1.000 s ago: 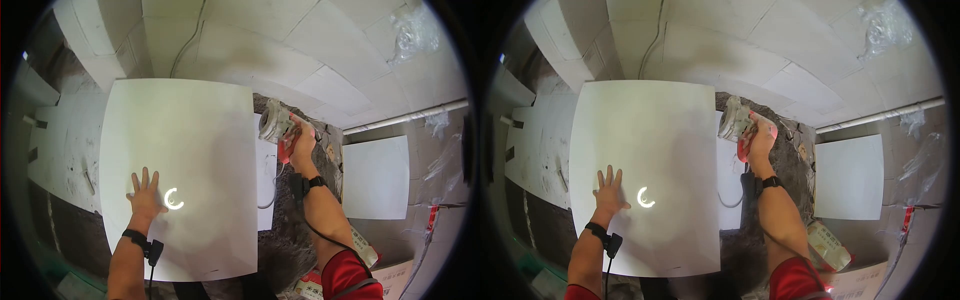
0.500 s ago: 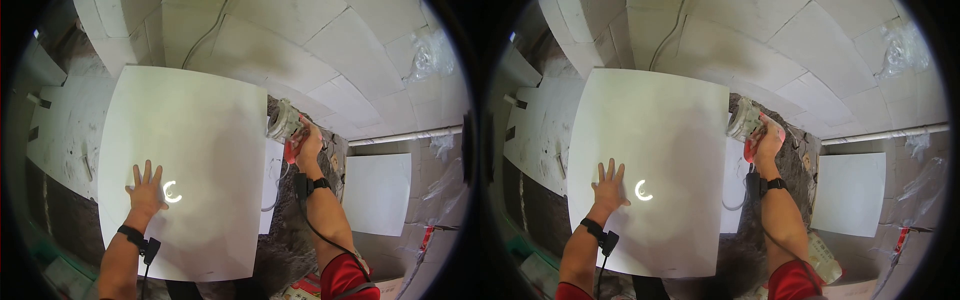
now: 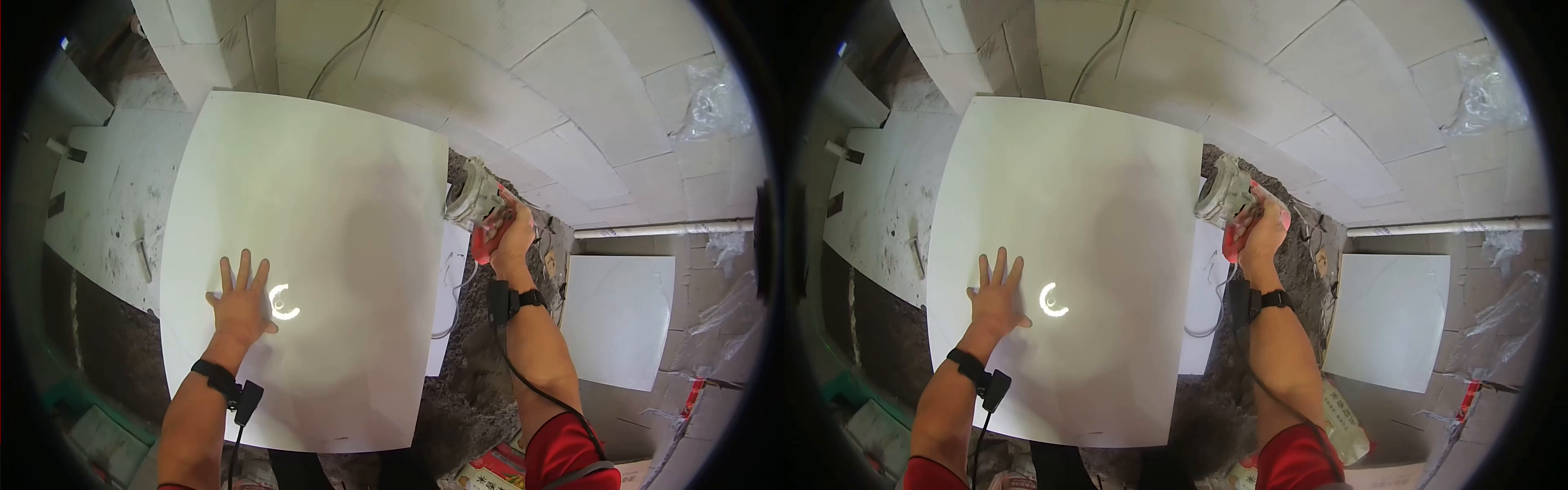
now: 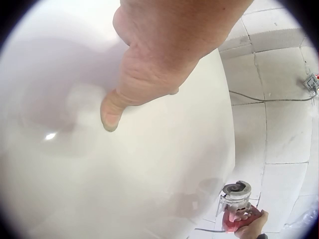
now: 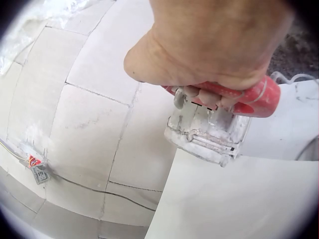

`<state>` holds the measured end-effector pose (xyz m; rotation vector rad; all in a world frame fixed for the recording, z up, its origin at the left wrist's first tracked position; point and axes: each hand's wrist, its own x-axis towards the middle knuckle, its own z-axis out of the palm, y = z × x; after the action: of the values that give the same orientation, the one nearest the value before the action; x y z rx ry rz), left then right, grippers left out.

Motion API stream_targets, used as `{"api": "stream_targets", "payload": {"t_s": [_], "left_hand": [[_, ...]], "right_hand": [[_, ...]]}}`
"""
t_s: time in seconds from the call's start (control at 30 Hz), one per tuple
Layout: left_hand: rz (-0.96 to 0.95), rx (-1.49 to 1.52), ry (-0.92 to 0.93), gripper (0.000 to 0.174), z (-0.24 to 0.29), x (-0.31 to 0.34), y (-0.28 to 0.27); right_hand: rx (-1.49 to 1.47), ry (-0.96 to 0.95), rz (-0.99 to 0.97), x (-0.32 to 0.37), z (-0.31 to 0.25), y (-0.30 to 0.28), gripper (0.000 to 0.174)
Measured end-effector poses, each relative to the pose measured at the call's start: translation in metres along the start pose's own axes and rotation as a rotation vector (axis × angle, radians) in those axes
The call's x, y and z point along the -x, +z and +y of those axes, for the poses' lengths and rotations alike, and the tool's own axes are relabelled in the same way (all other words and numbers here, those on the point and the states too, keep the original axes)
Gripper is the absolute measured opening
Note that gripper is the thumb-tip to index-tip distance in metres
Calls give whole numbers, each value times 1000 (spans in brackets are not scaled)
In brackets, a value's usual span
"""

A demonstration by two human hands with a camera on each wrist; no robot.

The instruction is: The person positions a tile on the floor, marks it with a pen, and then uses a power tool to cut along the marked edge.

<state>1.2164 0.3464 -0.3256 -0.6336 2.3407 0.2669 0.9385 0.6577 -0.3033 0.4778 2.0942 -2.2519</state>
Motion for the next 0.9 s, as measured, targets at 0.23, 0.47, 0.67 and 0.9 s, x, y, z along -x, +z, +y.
{"api": "stream_targets", "payload": {"t_s": [0.23, 0.47, 0.67, 0.9], "left_hand": [[10, 4, 4, 116, 0, 0, 2], [0, 10, 4, 115, -1, -1, 0], [-29, -17, -5, 116, 2, -2, -5], [-65, -25, -32, 121, 7, -1, -10]], "right_hand": [[-42, 35, 1, -3, 0, 0, 33], [-39, 32, 4, 1, 3, -3, 34], [-54, 40, 10, 6, 4, -9, 37], [19, 67, -44, 13, 4, -18, 31]]}}
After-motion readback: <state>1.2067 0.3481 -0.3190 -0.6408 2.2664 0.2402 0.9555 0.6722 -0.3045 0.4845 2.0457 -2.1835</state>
